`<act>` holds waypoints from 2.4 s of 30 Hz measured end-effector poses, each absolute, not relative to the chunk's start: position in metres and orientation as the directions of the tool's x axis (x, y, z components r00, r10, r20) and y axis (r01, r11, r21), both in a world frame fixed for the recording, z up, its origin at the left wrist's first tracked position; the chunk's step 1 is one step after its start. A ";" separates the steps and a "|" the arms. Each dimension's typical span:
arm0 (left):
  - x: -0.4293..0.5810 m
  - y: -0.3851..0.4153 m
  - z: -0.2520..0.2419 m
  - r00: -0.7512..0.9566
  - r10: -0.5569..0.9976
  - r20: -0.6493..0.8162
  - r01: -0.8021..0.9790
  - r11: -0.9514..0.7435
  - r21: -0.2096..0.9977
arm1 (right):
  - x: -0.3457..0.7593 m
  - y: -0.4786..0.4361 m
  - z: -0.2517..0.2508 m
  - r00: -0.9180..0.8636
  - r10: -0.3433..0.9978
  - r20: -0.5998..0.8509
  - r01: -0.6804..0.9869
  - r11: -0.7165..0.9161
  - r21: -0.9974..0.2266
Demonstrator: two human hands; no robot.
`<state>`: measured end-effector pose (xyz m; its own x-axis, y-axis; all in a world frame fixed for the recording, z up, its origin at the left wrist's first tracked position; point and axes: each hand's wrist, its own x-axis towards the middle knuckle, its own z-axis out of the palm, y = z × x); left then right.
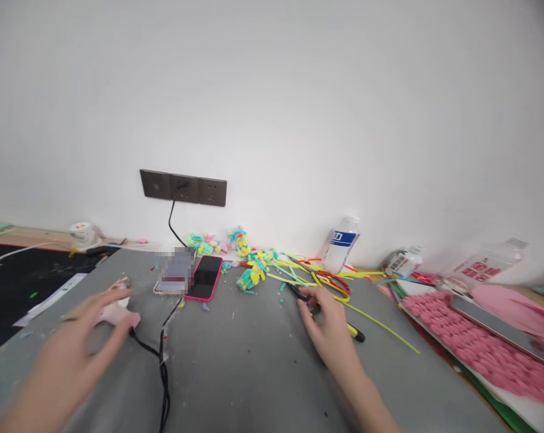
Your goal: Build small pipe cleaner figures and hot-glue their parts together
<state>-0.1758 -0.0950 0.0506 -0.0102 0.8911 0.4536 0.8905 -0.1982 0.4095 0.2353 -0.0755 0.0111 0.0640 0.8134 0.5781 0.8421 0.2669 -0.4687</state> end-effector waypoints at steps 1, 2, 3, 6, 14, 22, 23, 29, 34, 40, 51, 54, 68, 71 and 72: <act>-0.155 -0.086 0.054 0.024 0.898 0.439 0.873 -0.233 0.429 | 0.223 -0.065 0.015 0.067 0.837 0.544 0.833 0.253 -0.492; -0.132 -0.077 0.058 0.129 0.912 0.389 0.844 -0.307 0.440 | 0.212 -0.055 0.018 0.054 0.865 0.499 0.839 0.232 -0.492; -0.109 -0.068 0.061 0.216 0.909 0.357 0.808 -0.371 0.457 | 0.201 -0.046 0.020 0.039 0.900 0.434 0.858 0.192 -0.476; -0.052 -0.040 0.064 0.377 0.903 0.207 0.781 -0.430 0.453 | 0.175 -0.022 0.021 0.006 0.958 0.285 0.887 0.127 -0.443; 0.002 0.017 0.036 0.390 0.918 0.075 0.826 -0.385 0.412 | 0.153 -0.008 0.006 -0.015 0.981 0.195 0.886 0.104 -0.452; 0.005 0.023 0.014 0.349 0.922 0.171 0.784 -0.387 0.485 | 0.157 -0.011 -0.002 -0.110 0.977 0.184 0.865 0.185 -0.467; 0.004 0.024 0.011 0.338 0.921 0.192 0.767 -0.388 0.511 | 0.158 -0.012 -0.003 -0.129 0.975 0.180 0.849 0.202 -0.488; 0.002 0.022 0.011 0.282 0.903 0.326 0.603 -0.430 0.672 | 0.171 -0.008 -0.009 -0.142 0.972 0.186 0.562 0.234 -0.793; 0.006 0.013 0.013 0.308 0.855 0.416 0.507 -0.518 0.689 | 0.174 -0.001 -0.014 -0.053 0.956 0.287 0.261 0.291 -0.921; 0.007 0.014 0.005 0.365 0.831 0.420 0.487 -0.555 0.675 | 0.174 0.001 -0.012 -0.028 0.957 0.290 0.153 0.291 -0.945; 0.006 0.008 0.014 0.333 0.841 0.427 0.385 -0.534 0.753 | 0.172 -0.010 -0.002 -0.016 0.877 0.479 0.248 0.468 -0.848; 0.005 0.007 0.017 0.329 0.825 0.458 0.383 -0.561 0.734 | 0.172 -0.013 0.000 -0.029 0.871 0.490 0.234 0.482 -0.844; 0.005 0.004 0.021 0.240 0.770 0.591 0.342 -0.637 0.691 | 0.179 -0.016 0.012 -0.048 0.847 0.529 0.307 0.517 -0.799; 0.005 0.005 0.020 0.243 0.774 0.584 0.307 -0.633 0.711 | 0.181 -0.015 0.011 -0.082 0.859 0.505 0.258 0.508 -0.822; 0.005 0.005 0.021 0.249 0.776 0.580 0.295 -0.631 0.717 | 0.182 -0.014 0.011 -0.087 0.863 0.497 0.240 0.503 -0.830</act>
<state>0.0051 0.0054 0.0205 0.2490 0.7759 0.5797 0.2954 -0.6309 0.7175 0.1817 -0.0143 0.0108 -0.0869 0.8631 0.4974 0.2402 0.5027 -0.8304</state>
